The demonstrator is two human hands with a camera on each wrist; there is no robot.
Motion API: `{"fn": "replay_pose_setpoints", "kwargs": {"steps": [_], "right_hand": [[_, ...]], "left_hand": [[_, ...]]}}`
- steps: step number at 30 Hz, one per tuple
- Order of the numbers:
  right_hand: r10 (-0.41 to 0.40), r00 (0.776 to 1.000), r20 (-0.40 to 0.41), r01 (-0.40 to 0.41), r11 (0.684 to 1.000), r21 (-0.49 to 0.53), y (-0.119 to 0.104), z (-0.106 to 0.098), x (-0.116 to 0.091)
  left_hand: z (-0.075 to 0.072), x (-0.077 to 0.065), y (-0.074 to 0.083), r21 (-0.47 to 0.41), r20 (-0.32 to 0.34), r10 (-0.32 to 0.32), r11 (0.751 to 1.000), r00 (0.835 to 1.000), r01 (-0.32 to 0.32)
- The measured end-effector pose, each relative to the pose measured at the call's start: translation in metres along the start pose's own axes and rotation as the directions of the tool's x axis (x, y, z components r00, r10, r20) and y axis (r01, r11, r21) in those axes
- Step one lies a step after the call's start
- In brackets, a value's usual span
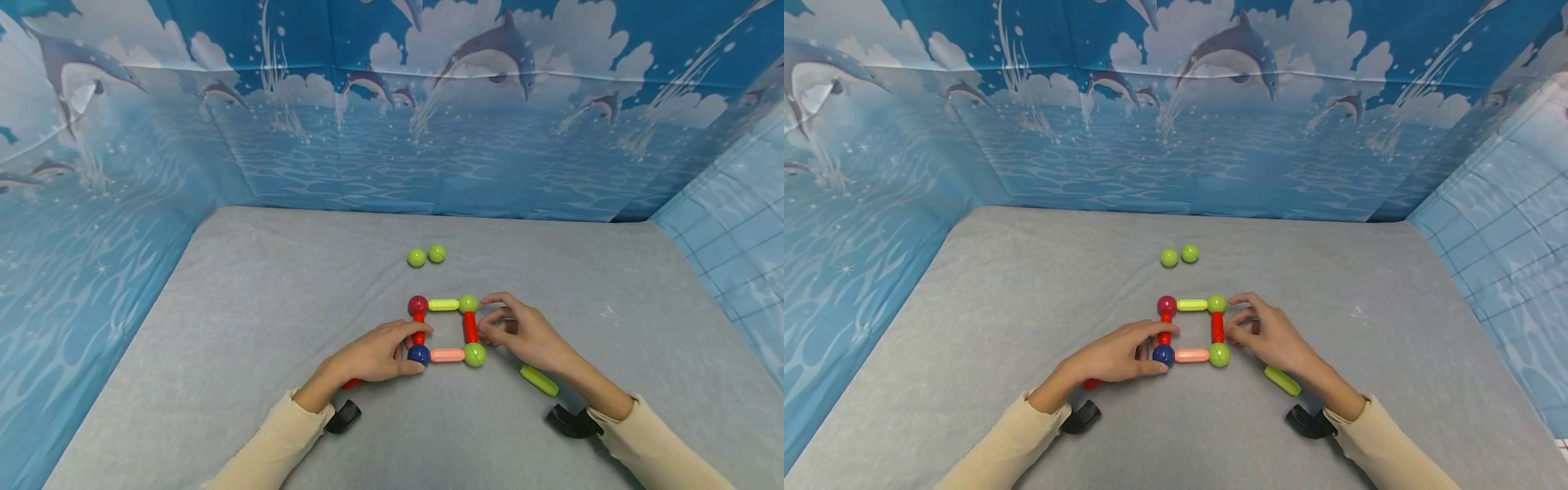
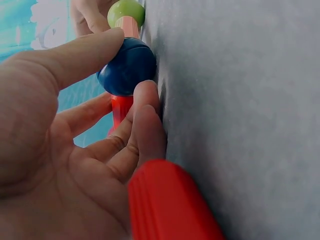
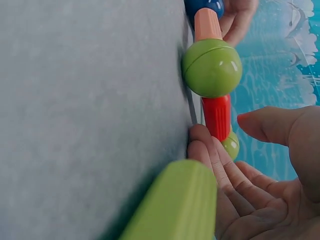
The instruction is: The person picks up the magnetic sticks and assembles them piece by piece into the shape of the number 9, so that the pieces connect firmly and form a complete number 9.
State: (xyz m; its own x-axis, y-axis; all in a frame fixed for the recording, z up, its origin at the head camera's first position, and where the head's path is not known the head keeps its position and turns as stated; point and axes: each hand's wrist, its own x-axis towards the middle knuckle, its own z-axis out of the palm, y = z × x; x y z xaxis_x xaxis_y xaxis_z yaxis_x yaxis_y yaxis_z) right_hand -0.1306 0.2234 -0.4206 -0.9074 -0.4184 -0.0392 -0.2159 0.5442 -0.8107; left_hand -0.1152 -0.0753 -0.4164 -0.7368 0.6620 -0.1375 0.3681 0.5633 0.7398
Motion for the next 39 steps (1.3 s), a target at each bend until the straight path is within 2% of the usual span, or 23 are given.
{"fn": "replay_pose_setpoints", "kwargs": {"steps": [8,18,28,35,39], "right_hand": [[-0.022,1.0,0.004,0.022,1.0,-0.009,0.004,-0.011,-0.016],[-0.002,1.0,-0.008,0.002,0.996,-0.092,0.004,-0.019,-0.029],[-0.045,0.999,-0.031,0.04,0.99,-0.137,0.008,-0.026,-0.043],[-0.028,0.999,0.024,0.03,0.996,-0.089,0.012,-0.033,-0.054],[-0.003,0.995,0.095,0.007,0.999,-0.034,0.014,-0.037,-0.06]], "left_hand": [[0.0,0.0,0.0,0.002,-0.007,0.006,1.0,1.0,-0.006],[0.001,0.0,-0.002,-0.027,-0.007,0.018,0.999,1.0,-0.019],[0.0,0.002,-0.002,-0.034,-0.001,0.018,0.999,1.0,-0.018],[0.0,0.002,-0.002,-0.042,-0.002,0.015,0.999,1.0,-0.015],[0.001,0.001,-0.003,-0.047,-0.003,0.014,0.999,1.0,-0.014]]}}
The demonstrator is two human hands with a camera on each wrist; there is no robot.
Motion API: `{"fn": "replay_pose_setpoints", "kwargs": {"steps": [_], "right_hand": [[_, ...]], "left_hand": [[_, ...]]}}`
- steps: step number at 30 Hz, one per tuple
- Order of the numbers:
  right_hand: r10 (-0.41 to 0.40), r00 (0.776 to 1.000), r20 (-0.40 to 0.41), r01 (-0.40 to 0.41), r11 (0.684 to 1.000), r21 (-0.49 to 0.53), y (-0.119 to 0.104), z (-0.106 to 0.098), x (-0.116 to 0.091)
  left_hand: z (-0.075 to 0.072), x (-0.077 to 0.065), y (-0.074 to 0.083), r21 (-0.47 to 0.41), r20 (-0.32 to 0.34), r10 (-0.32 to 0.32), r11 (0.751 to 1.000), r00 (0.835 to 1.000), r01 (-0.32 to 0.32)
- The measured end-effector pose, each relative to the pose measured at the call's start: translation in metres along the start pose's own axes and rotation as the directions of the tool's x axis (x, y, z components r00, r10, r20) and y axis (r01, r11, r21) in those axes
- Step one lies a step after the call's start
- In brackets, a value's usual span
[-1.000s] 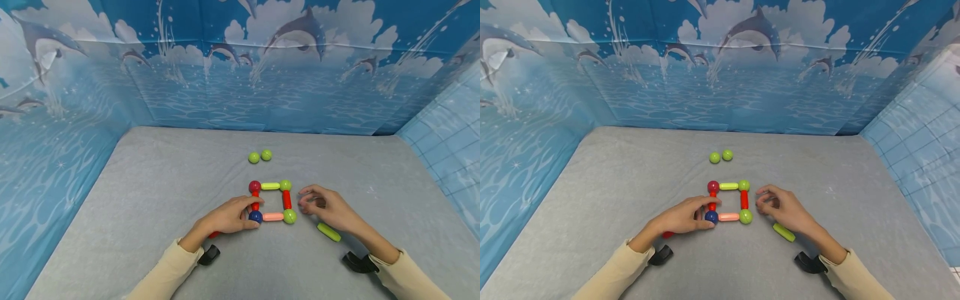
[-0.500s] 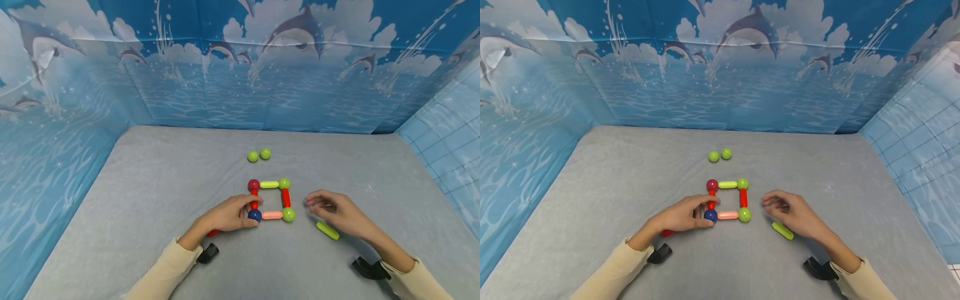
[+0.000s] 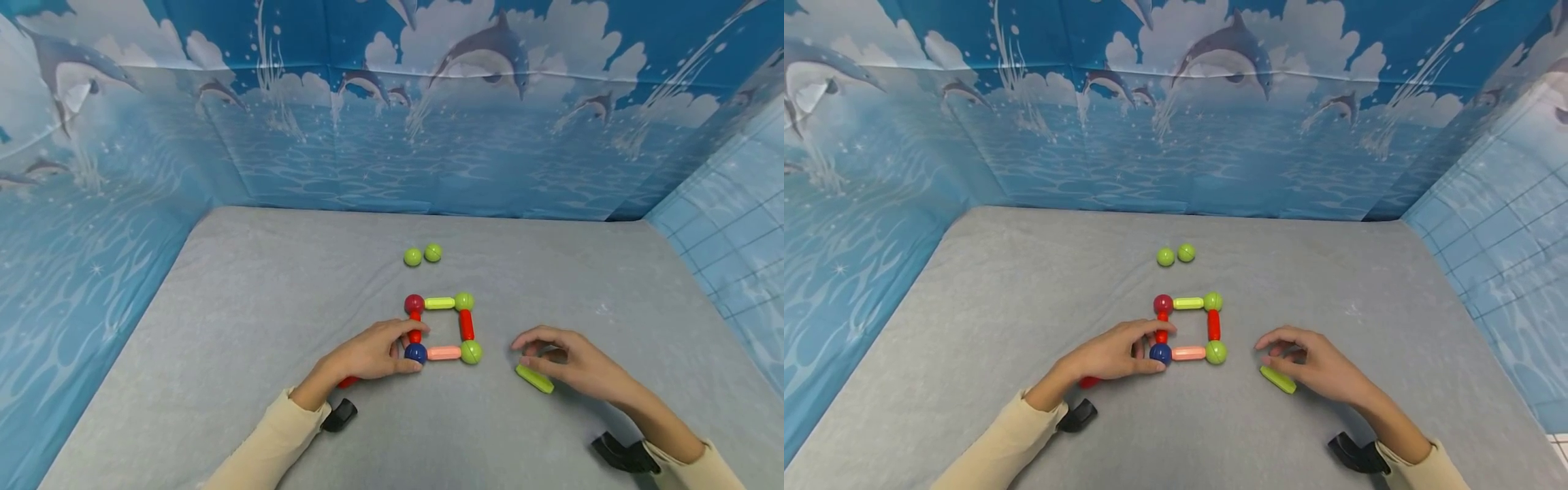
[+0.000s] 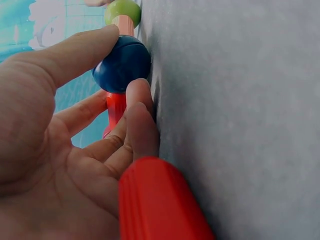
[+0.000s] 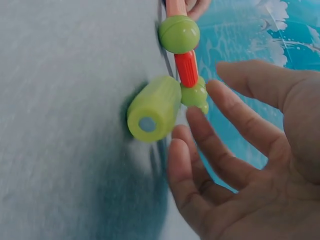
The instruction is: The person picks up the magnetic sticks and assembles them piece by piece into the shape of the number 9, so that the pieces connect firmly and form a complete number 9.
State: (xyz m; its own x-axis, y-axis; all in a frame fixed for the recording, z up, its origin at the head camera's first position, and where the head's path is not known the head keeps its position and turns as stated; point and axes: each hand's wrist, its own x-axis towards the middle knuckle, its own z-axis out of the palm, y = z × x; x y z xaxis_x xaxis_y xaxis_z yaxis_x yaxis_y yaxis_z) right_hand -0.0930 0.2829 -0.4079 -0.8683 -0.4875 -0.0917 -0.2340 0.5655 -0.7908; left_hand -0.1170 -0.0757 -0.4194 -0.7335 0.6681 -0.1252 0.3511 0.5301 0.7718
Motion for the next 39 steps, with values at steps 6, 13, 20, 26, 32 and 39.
{"fn": "replay_pose_setpoints", "kwargs": {"steps": [6,13,20,26,32,39], "right_hand": [[0.044,0.996,0.084,-0.05,0.996,0.068,0.004,-0.005,-0.007],[0.003,0.988,0.156,-0.024,0.991,0.133,0.012,-0.008,-0.015],[-0.162,0.97,0.181,0.136,0.979,0.151,0.019,-0.006,-0.022],[-0.243,0.954,0.178,0.23,0.969,0.092,0.02,-0.002,-0.025],[-0.25,0.952,0.178,0.246,0.968,0.041,0.013,0.0,-0.024],[-0.257,0.96,0.11,0.263,0.964,-0.036,0.009,0.01,-0.022]], "left_hand": [[0.001,0.0,-0.001,0.0,0.0,0.003,1.0,1.0,-0.003],[-0.001,0.0,0.0,0.01,-0.001,0.002,1.0,1.0,-0.002],[-0.001,0.0,0.0,0.015,-0.003,-0.006,1.0,1.0,0.006],[0.0,0.0,-0.001,0.012,0.0,-0.007,1.0,1.0,0.007],[0.0,0.001,-0.001,0.007,0.0,-0.008,1.0,1.0,0.008],[0.0,0.001,-0.001,0.009,-0.002,0.0,1.0,1.0,0.0]]}}
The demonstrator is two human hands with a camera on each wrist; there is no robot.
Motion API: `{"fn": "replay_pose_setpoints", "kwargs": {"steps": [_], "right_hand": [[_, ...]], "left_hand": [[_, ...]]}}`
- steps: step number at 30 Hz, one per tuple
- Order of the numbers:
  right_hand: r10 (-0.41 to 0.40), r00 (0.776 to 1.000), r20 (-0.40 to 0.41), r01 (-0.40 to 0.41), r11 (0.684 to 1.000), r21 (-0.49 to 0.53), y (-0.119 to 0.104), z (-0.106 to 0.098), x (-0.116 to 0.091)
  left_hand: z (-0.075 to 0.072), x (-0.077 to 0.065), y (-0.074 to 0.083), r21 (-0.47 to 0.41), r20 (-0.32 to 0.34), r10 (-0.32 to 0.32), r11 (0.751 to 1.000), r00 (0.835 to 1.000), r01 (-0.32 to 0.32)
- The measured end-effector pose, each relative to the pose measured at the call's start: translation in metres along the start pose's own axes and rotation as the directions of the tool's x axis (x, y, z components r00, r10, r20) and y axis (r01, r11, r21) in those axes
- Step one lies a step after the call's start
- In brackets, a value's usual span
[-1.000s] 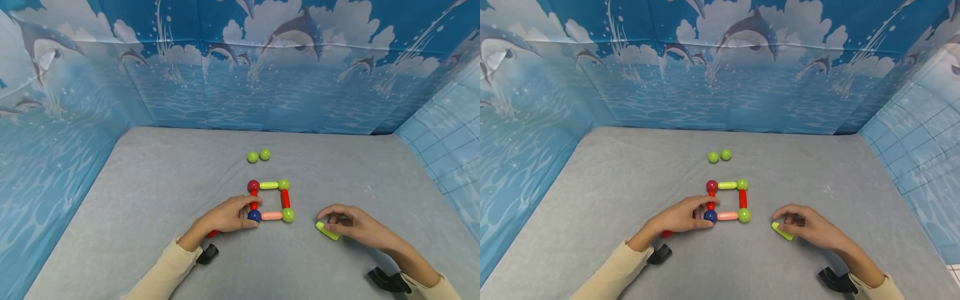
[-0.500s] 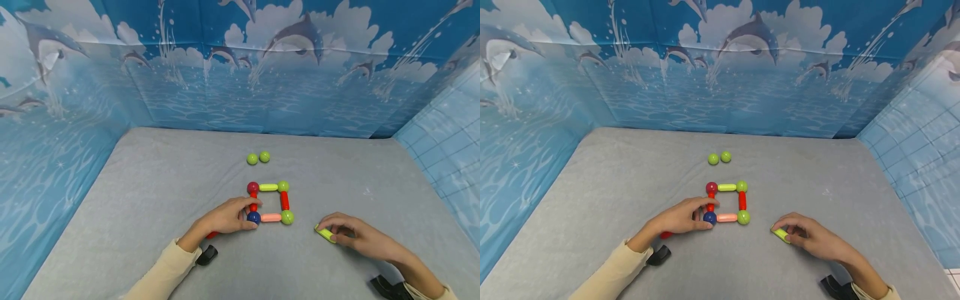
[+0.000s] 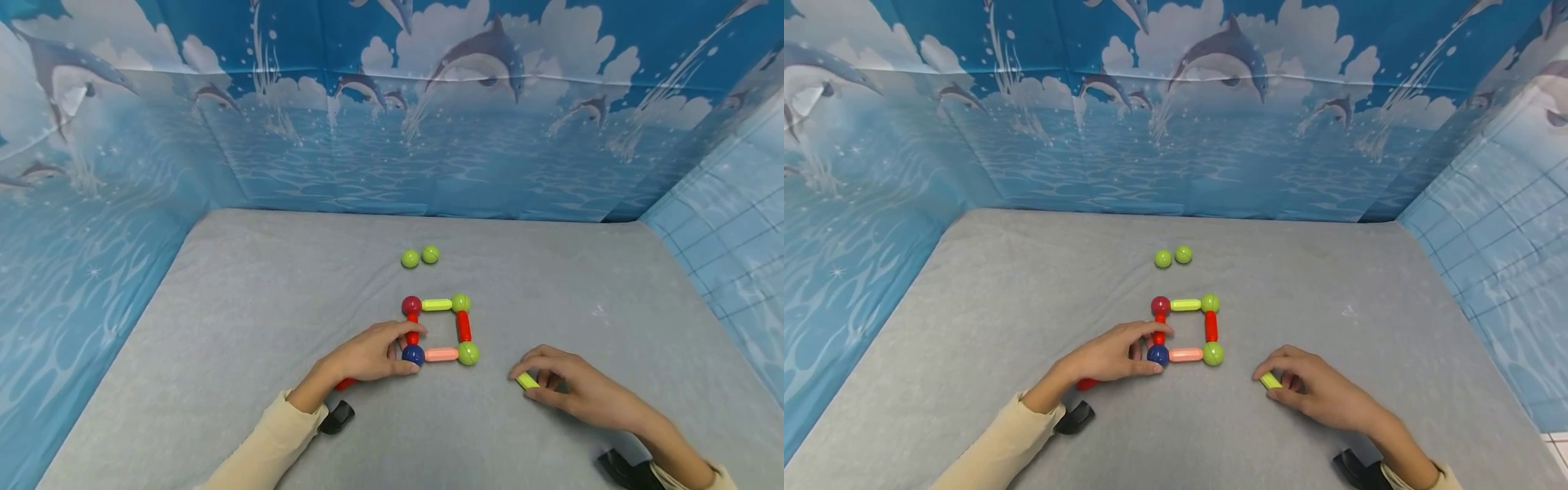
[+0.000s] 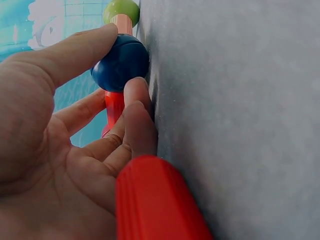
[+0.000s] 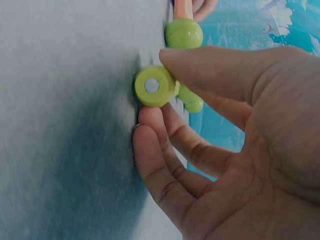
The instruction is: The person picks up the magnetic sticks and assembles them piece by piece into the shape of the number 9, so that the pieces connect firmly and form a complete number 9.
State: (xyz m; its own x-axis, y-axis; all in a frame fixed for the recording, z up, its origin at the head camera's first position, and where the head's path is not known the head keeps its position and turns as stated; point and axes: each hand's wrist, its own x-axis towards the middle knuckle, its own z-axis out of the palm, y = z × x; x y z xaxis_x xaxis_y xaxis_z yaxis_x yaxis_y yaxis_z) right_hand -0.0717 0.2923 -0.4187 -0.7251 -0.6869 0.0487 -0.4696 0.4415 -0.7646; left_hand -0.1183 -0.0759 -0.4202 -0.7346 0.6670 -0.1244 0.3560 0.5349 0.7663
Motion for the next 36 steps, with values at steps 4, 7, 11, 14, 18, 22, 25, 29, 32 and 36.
{"fn": "replay_pose_setpoints", "kwargs": {"steps": [4,7,11,14,18,22,25,29,32,36], "right_hand": [[0.015,1.0,-0.022,-0.016,0.999,-0.047,-0.002,0.003,0.002],[0.033,0.999,-0.029,-0.035,0.998,-0.059,-0.004,0.002,0.003],[0.038,0.999,-0.028,-0.039,0.998,-0.057,-0.007,0.001,0.006],[0.05,0.998,-0.033,-0.052,0.998,-0.047,-0.009,0.002,0.007],[0.081,0.995,-0.051,-0.084,0.995,-0.056,-0.012,0.003,0.009],[0.115,0.991,-0.068,-0.118,0.992,-0.047,-0.015,0.005,0.013],[0.16,0.984,-0.073,-0.16,0.987,0.003,-0.019,0.005,0.017],[0.235,0.971,-0.052,-0.228,0.967,0.114,-0.024,0.007,0.021],[0.279,0.96,-0.027,-0.27,0.946,0.179,-0.027,0.011,0.025],[0.313,0.95,0.008,-0.307,0.927,0.215,-0.029,0.017,0.029]], "left_hand": [[0.0,-0.001,0.0,-0.006,-0.001,-0.003,1.0,1.0,0.003],[0.0,-0.001,0.0,-0.007,-0.002,-0.003,1.0,1.0,0.003],[0.001,-0.001,0.001,-0.005,0.001,-0.004,1.0,1.0,0.004],[0.001,0.0,0.001,-0.004,0.003,-0.003,1.0,1.0,0.003],[0.001,0.002,0.001,-0.003,0.004,0.001,1.0,1.0,-0.001],[0.001,0.002,0.002,-0.006,0.005,-0.001,1.0,1.0,0.001],[0.0,0.001,0.003,-0.008,0.006,0.001,1.0,1.0,-0.001],[-0.001,0.0,0.003,-0.006,0.006,-0.006,1.0,1.0,0.006],[-0.002,-0.001,0.002,-0.007,0.003,-0.008,1.0,1.0,0.009],[-0.003,-0.001,0.002,-0.009,0.005,-0.005,1.0,1.0,0.005]]}}
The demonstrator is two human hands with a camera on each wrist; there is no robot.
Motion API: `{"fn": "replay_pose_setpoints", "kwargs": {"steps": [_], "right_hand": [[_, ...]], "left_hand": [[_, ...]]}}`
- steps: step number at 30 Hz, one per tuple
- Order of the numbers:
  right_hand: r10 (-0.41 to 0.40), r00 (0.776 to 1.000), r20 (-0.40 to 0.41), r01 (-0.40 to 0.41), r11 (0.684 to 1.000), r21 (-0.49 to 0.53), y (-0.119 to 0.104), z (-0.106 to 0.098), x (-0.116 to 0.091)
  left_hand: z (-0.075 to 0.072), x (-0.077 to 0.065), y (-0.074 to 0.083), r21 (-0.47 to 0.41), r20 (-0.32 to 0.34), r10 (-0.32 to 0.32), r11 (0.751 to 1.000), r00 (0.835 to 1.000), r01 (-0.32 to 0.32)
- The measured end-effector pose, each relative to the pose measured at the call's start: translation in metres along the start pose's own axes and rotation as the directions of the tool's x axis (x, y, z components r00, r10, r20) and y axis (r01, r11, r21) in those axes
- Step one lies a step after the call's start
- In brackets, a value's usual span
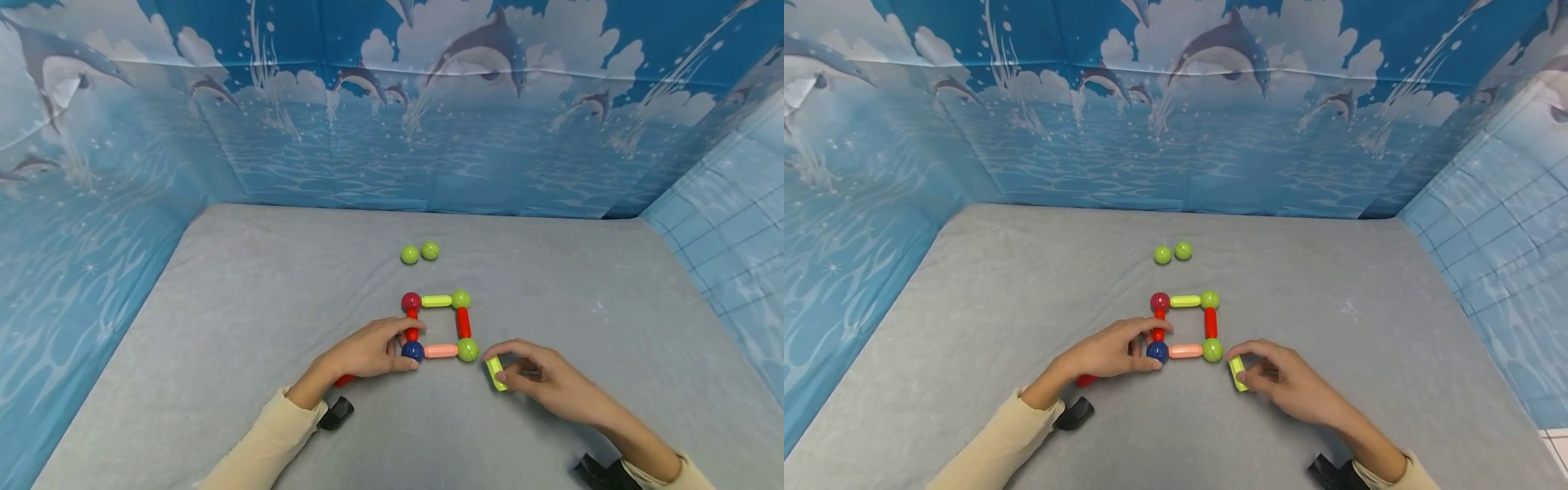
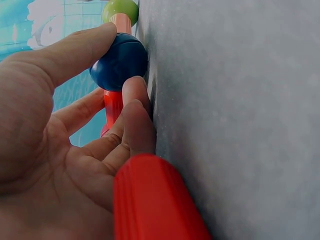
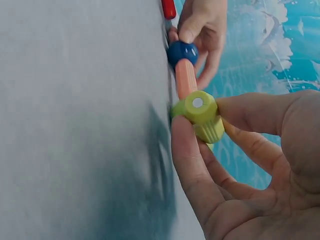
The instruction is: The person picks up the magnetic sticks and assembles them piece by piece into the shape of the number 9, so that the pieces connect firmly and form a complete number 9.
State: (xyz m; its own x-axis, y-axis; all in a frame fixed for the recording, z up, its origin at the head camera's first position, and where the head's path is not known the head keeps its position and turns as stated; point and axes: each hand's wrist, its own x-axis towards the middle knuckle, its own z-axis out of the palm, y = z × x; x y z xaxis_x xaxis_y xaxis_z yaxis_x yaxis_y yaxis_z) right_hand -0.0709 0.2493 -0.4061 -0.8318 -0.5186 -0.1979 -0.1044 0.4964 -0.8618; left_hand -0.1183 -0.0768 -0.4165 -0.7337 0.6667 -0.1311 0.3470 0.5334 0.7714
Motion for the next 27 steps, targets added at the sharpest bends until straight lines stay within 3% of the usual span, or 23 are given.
{"fn": "replay_pose_setpoints", "kwargs": {"steps": [11,27], "right_hand": [[0.032,0.995,0.098,-0.046,0.99,0.135,-0.006,0.013,0.009],[0.072,0.996,0.048,-0.08,0.98,0.183,-0.005,0.025,0.015]], "left_hand": [[0.0,0.002,-0.001,0.001,0.009,0.014,1.0,1.0,-0.014],[0.0,0.0,-0.001,0.01,-0.001,0.004,1.0,1.0,-0.004]]}}
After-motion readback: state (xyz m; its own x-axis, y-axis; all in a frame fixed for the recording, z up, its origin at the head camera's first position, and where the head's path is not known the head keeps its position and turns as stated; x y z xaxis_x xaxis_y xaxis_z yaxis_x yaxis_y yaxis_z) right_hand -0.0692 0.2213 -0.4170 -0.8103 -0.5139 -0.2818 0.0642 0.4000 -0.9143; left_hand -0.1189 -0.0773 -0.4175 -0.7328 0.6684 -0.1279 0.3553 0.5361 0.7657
